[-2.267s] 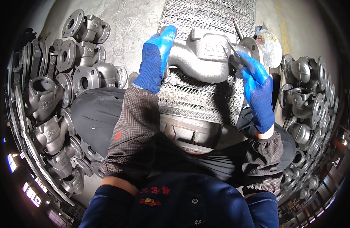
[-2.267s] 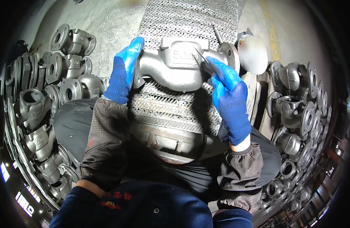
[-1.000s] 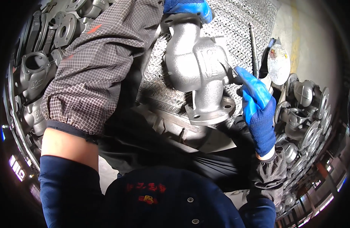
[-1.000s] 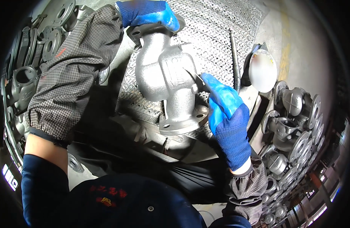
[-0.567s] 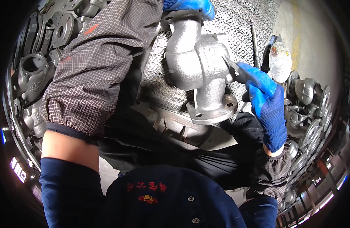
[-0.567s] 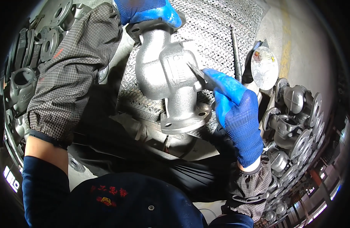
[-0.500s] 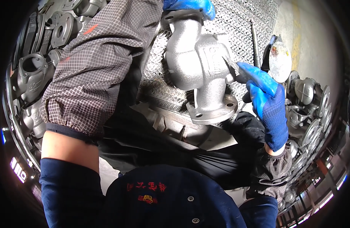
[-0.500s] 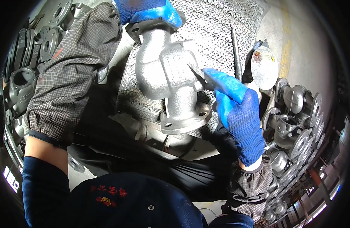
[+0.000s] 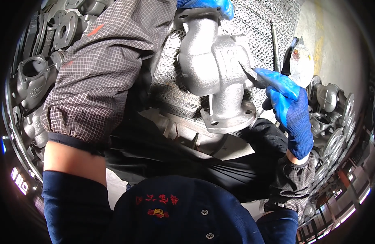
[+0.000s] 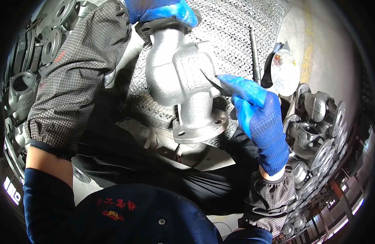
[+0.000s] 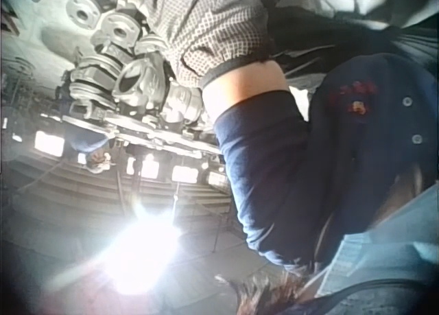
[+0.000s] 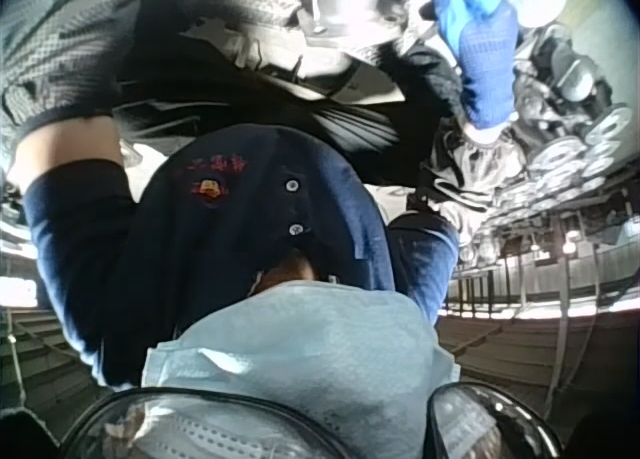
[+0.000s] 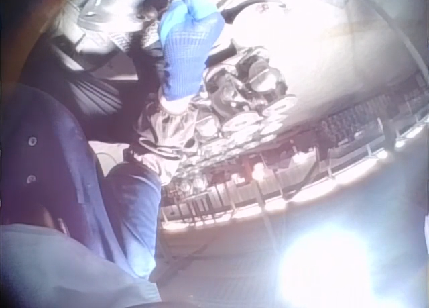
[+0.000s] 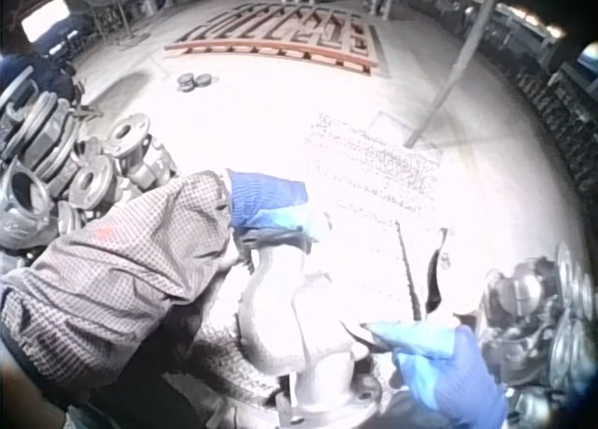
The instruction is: The person uses a file to scrape the edges and surfaces of several metal valve housing castings while seated on the floor, turning each casting over to reach different sides.
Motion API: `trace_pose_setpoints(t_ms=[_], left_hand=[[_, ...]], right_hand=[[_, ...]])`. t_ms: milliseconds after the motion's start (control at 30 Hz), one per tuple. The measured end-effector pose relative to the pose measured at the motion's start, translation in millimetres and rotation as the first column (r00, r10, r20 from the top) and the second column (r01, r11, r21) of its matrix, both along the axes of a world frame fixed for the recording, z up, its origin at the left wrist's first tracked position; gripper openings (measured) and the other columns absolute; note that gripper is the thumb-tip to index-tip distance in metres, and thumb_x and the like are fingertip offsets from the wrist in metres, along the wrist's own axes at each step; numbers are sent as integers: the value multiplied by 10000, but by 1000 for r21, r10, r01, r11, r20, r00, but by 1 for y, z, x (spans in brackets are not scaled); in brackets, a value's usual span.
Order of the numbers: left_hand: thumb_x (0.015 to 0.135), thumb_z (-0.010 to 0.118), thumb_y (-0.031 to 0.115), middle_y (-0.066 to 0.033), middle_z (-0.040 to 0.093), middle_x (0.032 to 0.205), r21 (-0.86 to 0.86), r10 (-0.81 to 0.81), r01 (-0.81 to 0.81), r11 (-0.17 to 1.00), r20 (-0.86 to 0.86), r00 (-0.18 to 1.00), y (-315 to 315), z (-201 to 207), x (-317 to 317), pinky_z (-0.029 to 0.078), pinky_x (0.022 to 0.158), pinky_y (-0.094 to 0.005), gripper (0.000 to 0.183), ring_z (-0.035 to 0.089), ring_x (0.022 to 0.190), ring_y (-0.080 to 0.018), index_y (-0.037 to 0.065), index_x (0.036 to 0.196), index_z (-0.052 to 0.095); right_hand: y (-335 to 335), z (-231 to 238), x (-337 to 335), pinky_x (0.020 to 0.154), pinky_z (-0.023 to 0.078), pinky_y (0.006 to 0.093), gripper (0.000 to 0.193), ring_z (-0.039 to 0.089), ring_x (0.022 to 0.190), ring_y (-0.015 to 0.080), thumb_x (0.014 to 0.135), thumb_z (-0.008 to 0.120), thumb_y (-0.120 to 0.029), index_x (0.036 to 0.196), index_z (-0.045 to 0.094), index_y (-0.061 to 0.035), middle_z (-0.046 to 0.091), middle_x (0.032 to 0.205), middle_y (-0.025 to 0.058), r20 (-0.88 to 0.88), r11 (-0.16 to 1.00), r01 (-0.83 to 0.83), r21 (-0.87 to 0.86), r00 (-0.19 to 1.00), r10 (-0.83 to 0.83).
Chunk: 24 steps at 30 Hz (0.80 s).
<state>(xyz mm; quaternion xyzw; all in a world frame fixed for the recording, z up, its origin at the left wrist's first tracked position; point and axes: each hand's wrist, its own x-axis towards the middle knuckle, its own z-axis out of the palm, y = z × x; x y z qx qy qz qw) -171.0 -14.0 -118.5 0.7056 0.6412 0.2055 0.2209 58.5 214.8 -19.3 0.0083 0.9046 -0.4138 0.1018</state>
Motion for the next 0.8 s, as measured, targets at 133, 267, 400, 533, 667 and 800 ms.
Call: trace_pose_setpoints(t_ms=[133, 267, 400, 533, 667, 800], left_hand=[[770, 681, 284, -146, 645, 1149, 7, 3, -3, 1000, 2, 1000, 0, -1, 0, 509, 920, -377, 462, 636, 1035, -286, 101, 1191, 625], [760, 689, 286, -146, 643, 1152, 14, 6, -6, 1000, 5, 1000, -1, -1, 2, 508, 923, -378, 477, 634, 1039, -288, 103, 1195, 623], [750, 696, 288, -146, 642, 1156, 12, 13, -13, 1000, 6, 1000, -6, -1, 4, 506, 926, -378, 491, 633, 1043, -289, 104, 1199, 620], [740, 704, 291, -146, 640, 1159, 34, -3, 3, 999, 8, 1000, 4, 1, 4, 505, 928, -379, 506, 631, 1046, -290, 106, 1202, 618], [730, 712, 293, -146, 639, 1163, 24, 14, -14, 1000, 9, 1000, -5, -1, 7, 504, 931, -380, 520, 629, 1050, -291, 107, 1206, 616], [719, 719, 295, -146, 637, 1166, 23, 18, -18, 1000, 13, 1000, -8, -1, 9, 503, 934, -381, 535, 628, 1054, -292, 109, 1210, 613]], right_hand=[[-1, 1, -2, 796, 533, 290, 461, 687, 868, 209, 743, 497, 101, 1140, 662, -65, 687, 1036, 153, -40, 999, -35, 35, 999, 36], [-7, 7, -2, 780, 539, 286, 451, 689, 853, 201, 756, 492, 95, 1140, 663, -69, 688, 1037, 152, -30, 1000, 23, -17, 999, -24], [-7, 4, -4, 734, 542, 270, 443, 682, 786, 174, 763, 499, 89, 1142, 664, -70, 690, 1022, 146, -6, 1000, -18, -18, 1000, 18], [34, -47, 12, 692, 540, 258, 435, 665, 717, 150, 764, 504, 87, 1140, 665, -63, 691, 1000, 146, 254, 980, 156, -127, 960, -121], [-16, 17, -8, 659, 536, 254, 424, 649, 657, 134, 767, 505, 85, 1133, 667, -56, 689, 984, 148, 216, 978, 202, -56, 958, -186], [-19, 31, -13, 668, 533, 263, 428, 643, 679, 127, 767, 500, 86, 1133, 668, -56, 689, 984, 146, 51, 999, -45, 6, 998, 45]])
